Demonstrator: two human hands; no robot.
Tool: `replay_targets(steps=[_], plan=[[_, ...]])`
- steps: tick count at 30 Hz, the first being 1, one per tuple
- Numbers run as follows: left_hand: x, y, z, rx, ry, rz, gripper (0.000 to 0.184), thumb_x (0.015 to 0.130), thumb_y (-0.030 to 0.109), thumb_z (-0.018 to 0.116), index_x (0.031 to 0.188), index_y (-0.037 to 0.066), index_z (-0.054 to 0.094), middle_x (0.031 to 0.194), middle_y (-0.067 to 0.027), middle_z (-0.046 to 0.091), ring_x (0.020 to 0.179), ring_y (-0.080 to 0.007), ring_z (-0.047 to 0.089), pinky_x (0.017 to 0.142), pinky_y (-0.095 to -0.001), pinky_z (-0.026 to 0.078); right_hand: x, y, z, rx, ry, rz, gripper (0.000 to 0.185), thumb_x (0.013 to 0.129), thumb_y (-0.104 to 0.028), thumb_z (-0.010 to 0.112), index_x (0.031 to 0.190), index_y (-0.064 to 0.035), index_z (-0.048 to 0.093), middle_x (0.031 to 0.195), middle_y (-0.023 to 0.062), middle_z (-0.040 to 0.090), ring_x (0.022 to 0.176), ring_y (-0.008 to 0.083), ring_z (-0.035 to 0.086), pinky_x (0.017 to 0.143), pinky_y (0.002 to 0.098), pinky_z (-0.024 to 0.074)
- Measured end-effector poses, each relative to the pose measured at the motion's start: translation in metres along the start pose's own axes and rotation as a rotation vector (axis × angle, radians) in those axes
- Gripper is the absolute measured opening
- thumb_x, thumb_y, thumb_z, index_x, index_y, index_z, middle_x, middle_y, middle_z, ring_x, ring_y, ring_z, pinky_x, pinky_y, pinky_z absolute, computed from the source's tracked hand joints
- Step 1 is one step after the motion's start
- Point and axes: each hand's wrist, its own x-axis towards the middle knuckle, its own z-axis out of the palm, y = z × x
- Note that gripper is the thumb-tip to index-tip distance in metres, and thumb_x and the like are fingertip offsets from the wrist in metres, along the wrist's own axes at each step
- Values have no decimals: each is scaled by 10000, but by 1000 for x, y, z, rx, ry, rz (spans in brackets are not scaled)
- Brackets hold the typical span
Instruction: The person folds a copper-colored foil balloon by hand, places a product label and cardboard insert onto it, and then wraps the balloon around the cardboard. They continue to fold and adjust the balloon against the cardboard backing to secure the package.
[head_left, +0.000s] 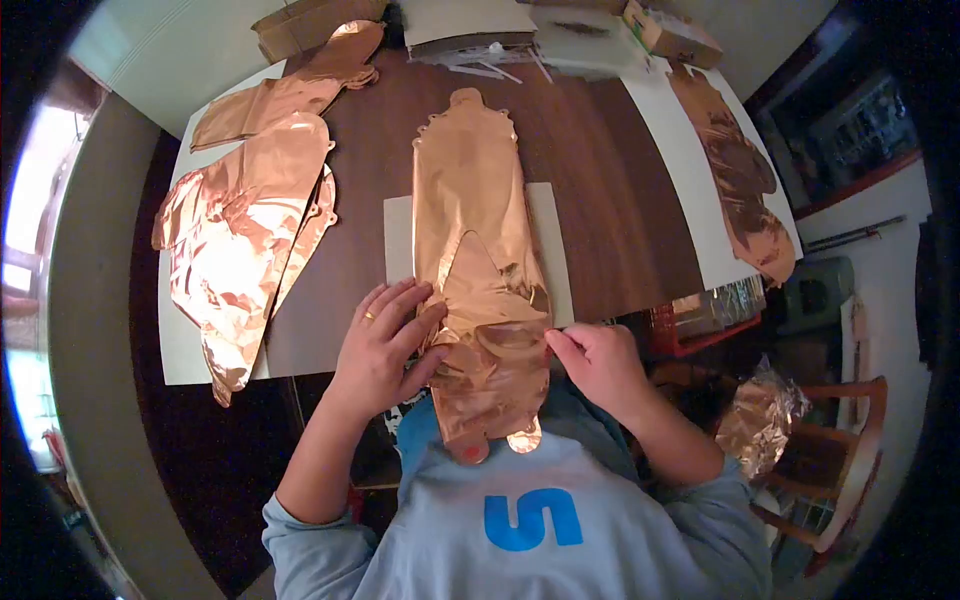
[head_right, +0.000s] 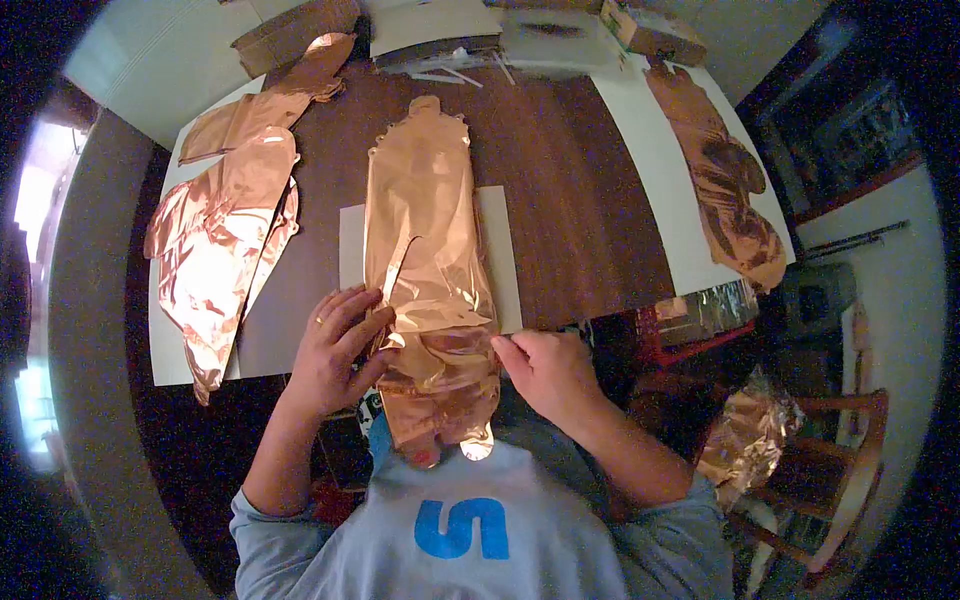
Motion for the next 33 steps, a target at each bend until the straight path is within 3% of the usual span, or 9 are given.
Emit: replay_targets(steps=[3,6,9,10,13,16,22,33], plan=[[0,1,3,-2,15,-1,474,774,198,761,1213,56,653,1295,-169,581,1226,-387,536,1041,-498,426,-1,-6,-7,-188,29,-20,300,899,-269,687,722,-32,642,616,139,622,589,341,623,538,414,482],[-1,5,9,5,49,-19,477,778,205,760,1219,56,654,1301,-168,580,1225,-381,538,1033,-486,435,-3,-5,-15,-274,182,-208,194,844,-226,735,885,-47,673,875,143,688,768,323,665,666,411,515],[-2,9,13,20,59,-36,483,775,208,761,1220,54,654,1304,-168,579,1224,-380,538,1025,-482,442,9,-12,-10,-180,303,-548,381,796,-181,759,1131,-46,638,1195,165,618,1031,349,622,858,446,499],[-2,10,14,25,58,-39,485,773,208,762,1219,53,654,1305,-168,579,1224,-380,539,1023,-481,444,15,-11,-4,-173,188,-549,561,796,-218,752,1294,-40,566,1386,179,498,1234,377,510,1032,491,414],[-4,12,15,1,73,-52,491,766,211,764,1217,49,654,1312,-167,575,1221,-377,542,1018,-479,447,27,3,11,-472,93,-573,617,792,-257,746,1331,-39,540,1437,182,471,1324,377,445,1101,505,361],[-9,13,14,23,163,-51,486,766,201,758,1217,56,651,1296,-156,590,1199,-372,561,1012,-478,451,27,10,10,-489,42,-622,651,784,-283,738,1354,-50,526,1481,174,437,1365,381,404,1132,516,323],[-22,6,32,197,101,127,487,794,229,731,1247,74,641,1294,-147,612,1217,-343,575,1031,-478,446,26,20,8,-517,53,-642,688,773,-285,745,1388,-85,510,1475,178,444,1361,391,411,1121,526,336],[-13,13,24,219,50,28,559,820,271,714,1301,13,592,1321,-182,578,1252,-363,547,1060,-489,427,22,16,16,-531,104,-566,713,791,-309,732,1422,-94,478,1480,226,420,1351,419,415,1103,535,347]])
